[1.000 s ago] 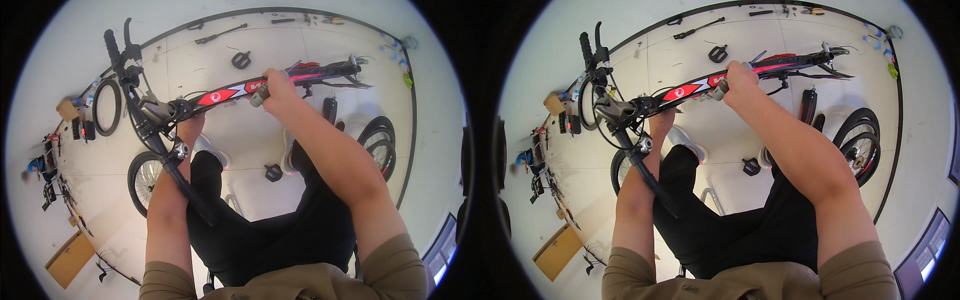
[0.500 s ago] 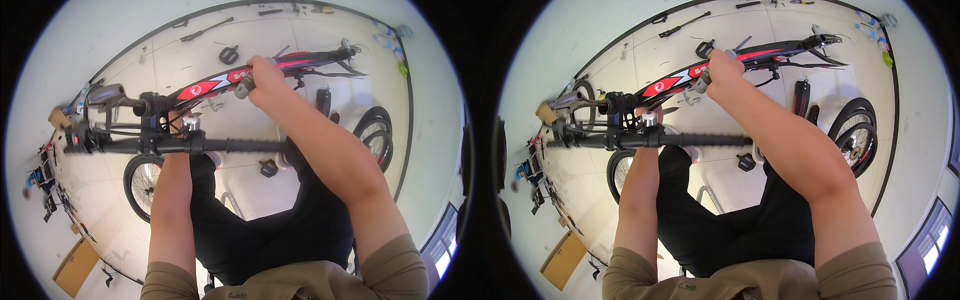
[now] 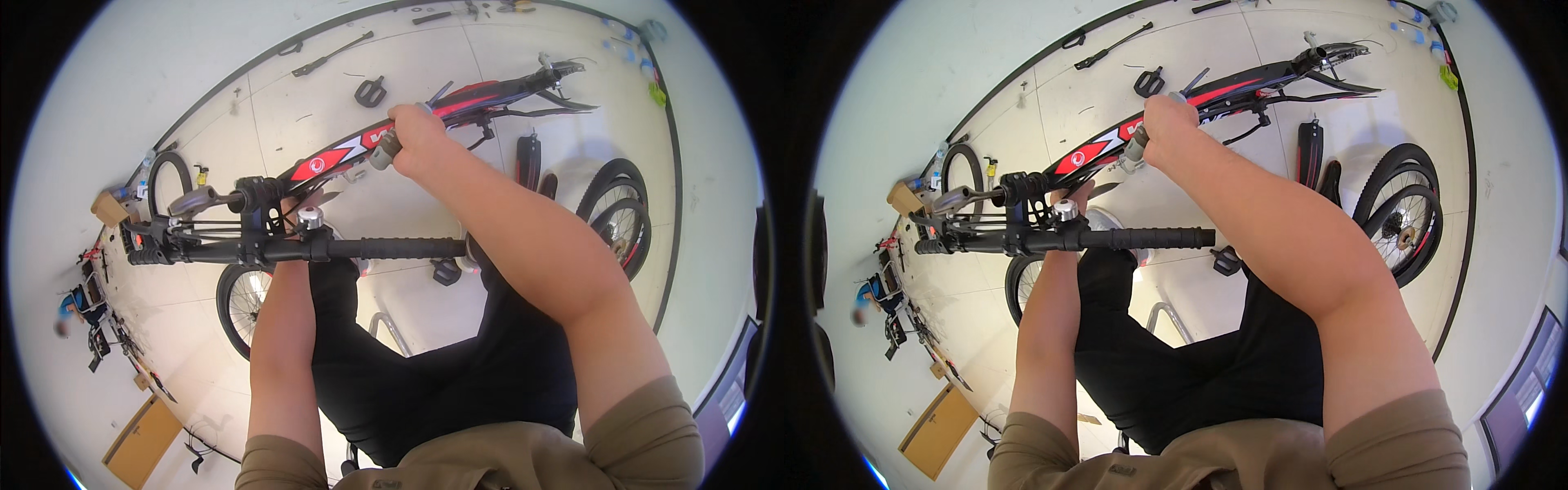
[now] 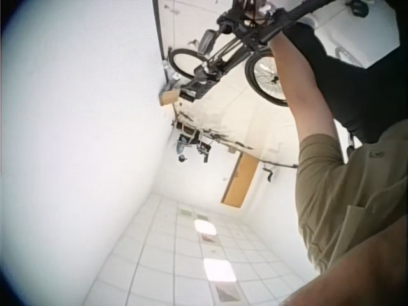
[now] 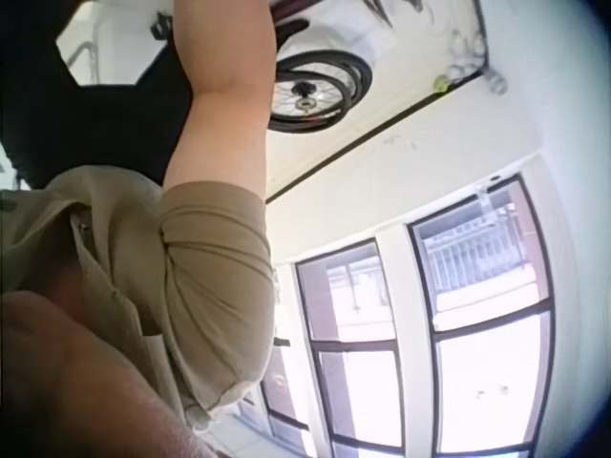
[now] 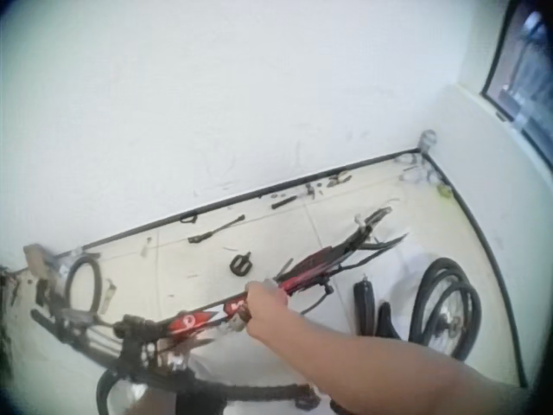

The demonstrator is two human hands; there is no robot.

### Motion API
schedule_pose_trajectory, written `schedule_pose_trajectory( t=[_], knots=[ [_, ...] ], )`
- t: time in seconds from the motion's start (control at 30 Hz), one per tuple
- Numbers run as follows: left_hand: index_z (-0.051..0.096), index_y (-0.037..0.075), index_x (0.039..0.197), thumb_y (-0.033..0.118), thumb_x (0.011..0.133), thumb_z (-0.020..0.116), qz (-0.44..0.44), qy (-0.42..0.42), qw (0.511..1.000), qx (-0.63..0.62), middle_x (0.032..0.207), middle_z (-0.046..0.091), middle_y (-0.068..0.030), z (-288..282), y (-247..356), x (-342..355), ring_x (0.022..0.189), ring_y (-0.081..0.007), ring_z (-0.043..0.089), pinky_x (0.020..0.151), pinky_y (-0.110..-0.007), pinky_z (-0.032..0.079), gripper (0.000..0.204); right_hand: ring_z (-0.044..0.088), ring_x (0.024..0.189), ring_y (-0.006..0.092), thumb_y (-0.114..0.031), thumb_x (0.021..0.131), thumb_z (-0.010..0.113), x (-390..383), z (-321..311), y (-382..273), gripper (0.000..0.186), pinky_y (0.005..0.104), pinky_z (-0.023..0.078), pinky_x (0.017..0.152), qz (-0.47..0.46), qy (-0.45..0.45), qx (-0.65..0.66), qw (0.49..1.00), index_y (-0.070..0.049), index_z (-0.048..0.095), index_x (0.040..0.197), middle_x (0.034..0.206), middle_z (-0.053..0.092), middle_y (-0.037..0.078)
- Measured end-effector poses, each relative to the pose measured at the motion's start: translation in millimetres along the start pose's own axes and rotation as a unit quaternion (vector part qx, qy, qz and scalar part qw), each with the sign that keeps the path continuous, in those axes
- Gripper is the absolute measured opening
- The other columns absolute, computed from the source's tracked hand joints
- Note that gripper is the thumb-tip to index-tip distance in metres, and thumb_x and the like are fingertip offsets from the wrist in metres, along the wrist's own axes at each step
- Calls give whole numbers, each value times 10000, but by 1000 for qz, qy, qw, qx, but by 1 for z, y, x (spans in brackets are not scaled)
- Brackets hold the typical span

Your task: The person works on a bicycle frame mounted upside down, using a screwdriver to adjust components near the bottom bracket and crankset. The person then rotates the crank arm and repositions the frame to work on the handlebar area.

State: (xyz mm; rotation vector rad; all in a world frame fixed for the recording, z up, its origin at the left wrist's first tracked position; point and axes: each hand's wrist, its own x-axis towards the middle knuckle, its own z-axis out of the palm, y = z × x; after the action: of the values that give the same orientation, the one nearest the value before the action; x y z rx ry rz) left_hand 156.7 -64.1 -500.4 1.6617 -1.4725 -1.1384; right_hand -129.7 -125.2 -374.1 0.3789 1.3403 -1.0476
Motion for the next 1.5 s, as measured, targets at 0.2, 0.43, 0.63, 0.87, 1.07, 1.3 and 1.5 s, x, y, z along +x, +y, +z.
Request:
schedule_pose_trajectory(
  t=[0.2,0.43,0.63,0.87,1.07,1.3,1.5],
  knots=[
    [570,79,1173,352,947,572,-282,125,861,-404,1124,622,-147,1,58,-82,996,-285,621,920,-424,515,354,561,874,262,-31,834,568,-6,-3,2,408,455,513,659,-16,-10,-3,1000,41,442,1215,1129,529,192],
    [393,56,1343,652,977,370,-179,118,753,-622,1271,534,-244,57,230,-166,1279,-418,476,1100,-627,337,700,658,754,327,-42,878,604,5,-5,10,305,547,604,603,-39,-78,-2,996,66,444,1115,1008,557,200],
    [415,102,1208,596,1014,306,-147,129,735,-650,1095,556,-163,88,233,-159,1088,-343,560,1039,-586,422,542,659,797,350,-48,859,601,10,-9,10,429,549,616,599,-49,-99,2,994,73,379,1205,1130,540,254],
    [443,104,991,700,962,332,-254,179,759,-572,817,451,-52,51,216,-175,710,-207,396,684,-375,394,608,635,819,331,-6,849,545,12,-8,11,397,554,601,621,-38,-78,1,996,59,378,1203,1138,511,234],
    [440,90,1040,636,996,357,-300,164,806,-483,783,503,-77,0,211,-181,676,-206,473,613,-349,427,554,639,824,331,-50,885,583,-8,-9,9,379,560,596,638,-45,-98,7,994,30,392,1203,1111,539,215],
    [453,153,1076,624,999,373,-300,130,816,-478,760,484,-67,-11,230,-175,666,-192,464,596,-336,415,484,680,867,323,-86,962,556,-6,-11,4,245,505,644,673,-65,-119,-38,990,47,450,1138,1066,566,201],
    [477,145,908,583,1012,401,-313,102,861,-387,691,506,-74,-62,222,-164,573,-180,467,497,-311,398,456,683,862,324,-89,972,527,-3,-10,1,237,501,642,655,-62,-123,-43,990,68,449,1131,1077,580,217]
  ],
)
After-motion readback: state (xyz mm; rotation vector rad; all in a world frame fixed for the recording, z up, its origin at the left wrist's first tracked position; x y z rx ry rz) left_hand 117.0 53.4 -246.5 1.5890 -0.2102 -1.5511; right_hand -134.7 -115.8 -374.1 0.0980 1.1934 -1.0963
